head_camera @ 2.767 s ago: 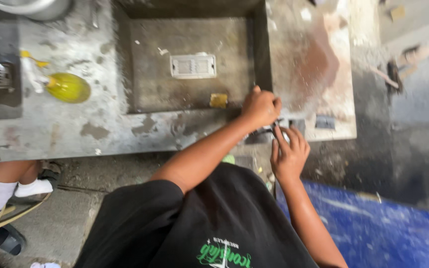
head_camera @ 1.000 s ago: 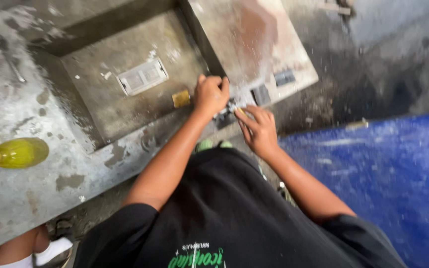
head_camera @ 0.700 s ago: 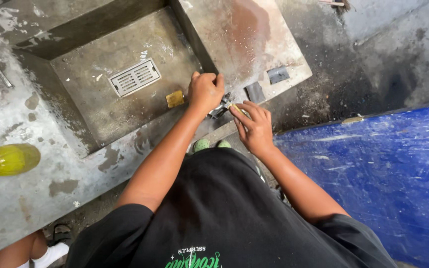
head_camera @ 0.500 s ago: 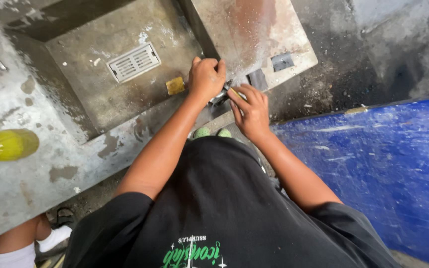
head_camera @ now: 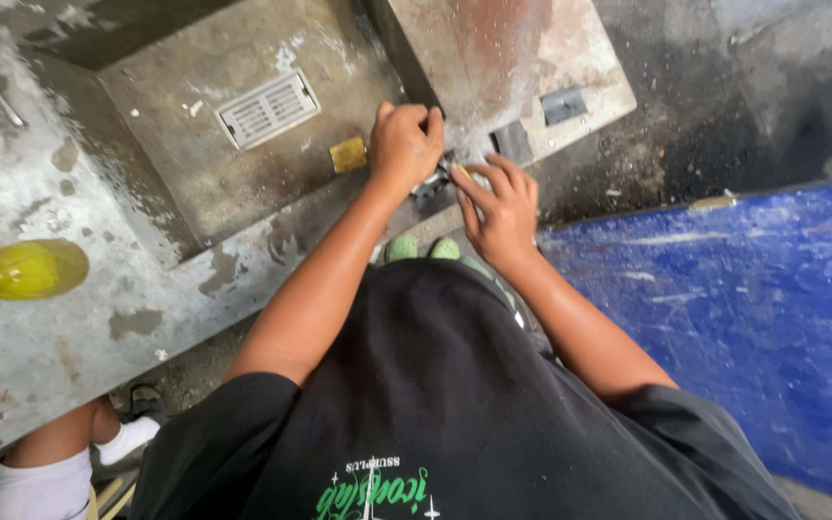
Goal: The person scrubs a small metal part with a yellow sponge in a sink, repeatedly rinsing and scrubbing different sides. The part is held and turned by hand while being cleaned under running water.
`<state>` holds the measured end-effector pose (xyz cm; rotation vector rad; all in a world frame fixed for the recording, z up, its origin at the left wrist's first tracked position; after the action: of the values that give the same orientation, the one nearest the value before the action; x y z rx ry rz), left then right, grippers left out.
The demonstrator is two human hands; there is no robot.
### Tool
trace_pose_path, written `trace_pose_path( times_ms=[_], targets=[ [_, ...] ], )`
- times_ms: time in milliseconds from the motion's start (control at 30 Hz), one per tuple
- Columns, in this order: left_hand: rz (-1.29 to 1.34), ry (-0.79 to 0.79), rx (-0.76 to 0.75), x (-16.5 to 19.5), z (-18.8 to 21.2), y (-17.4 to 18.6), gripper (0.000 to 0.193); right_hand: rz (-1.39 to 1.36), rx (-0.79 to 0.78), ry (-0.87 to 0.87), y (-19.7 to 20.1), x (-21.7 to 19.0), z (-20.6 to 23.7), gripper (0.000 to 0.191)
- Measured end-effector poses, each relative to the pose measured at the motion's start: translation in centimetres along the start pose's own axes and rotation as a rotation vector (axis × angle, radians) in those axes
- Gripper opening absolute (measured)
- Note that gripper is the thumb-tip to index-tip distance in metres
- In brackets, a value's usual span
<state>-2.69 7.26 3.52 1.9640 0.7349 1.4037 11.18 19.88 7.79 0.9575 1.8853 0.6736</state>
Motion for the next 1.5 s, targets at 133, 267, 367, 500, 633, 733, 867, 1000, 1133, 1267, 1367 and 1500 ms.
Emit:
trace_pose_path(
  times_ms=[133, 267, 367, 500, 633, 733, 867, 1000, 1133, 1267, 1367, 1500],
  targets=[
    [0.021, 0.027, -0.018, 0.0, 0.1, 0.0, 0.035, -0.008, 0.006, -0.072, 0.0, -0.2, 0.0, 0.028],
    [0.024, -0.012, 0.003, 0.1, 0.1, 0.0, 0.034, 0.027, -0.008, -0.016, 0.3, -0.3, 0.4, 0.034],
    [-0.005, -0.005, 0.017, 0.1, 0.1, -0.1, 0.035, -0.01, -0.008, -0.052, 0.4, -0.1, 0.6, 0.031],
    [0.03, 0.022, 0.002, 0.0, 0.0, -0.4, 0.035, 0.028, -0.017, -0.007, 0.1, -0.1, 0.3, 0.035],
    [-0.008, -0.008, -0.013, -0.1, -0.2, -0.6, 0.037, -0.002, -0.021, -0.067, 0.0, 0.2, 0.1, 0.034],
    [0.013, -0.008, 0.01, -0.2, -0.1, -0.5, 0.036, -0.063, -0.046, -0.104, 0.0, 0.3, 0.3, 0.031],
    [0.003, -0.034, 0.013, -0.4, 0.1, -0.5, 0.035, 0.027, -0.037, -0.046, 0.1, 0.1, 0.2, 0.035],
    [0.033, -0.028, -0.005, -0.3, -0.1, -0.5, 0.034, -0.068, -0.019, -0.105, 0.1, -0.2, -0.1, 0.026],
    [0.078, -0.053, -0.038, -0.5, 0.2, 0.4, 0.033, -0.021, -0.048, -0.055, 1.1, -0.5, 0.8, 0.033],
    [0.094, -0.137, 0.188, -1.4, 2.3, 2.3, 0.038, -0.141, 0.037, -0.193, 1.6, 0.2, 2.3, 0.025],
    [0.142, 0.098, 0.119, -2.9, 4.2, 2.7, 0.047, -0.224, 0.093, -0.197, -0.1, 0.6, 2.0, 0.025],
    [0.076, 0.185, -0.001, -4.1, 5.3, 2.1, 0.047, -0.251, -0.055, 0.026, -3.1, -0.8, 0.9, 0.032]
  ],
)
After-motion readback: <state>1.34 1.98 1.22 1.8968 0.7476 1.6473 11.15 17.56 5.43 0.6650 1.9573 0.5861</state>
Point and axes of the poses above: each hand's wrist, its own z-axis away from the middle knuckle, its own y-axis out of the back of the hand, x = y × z, the point moved 2 cm from there along -z, towards the middle knuckle, and after that the axes turned 8 degrees about -z, right-handed, at the moved point
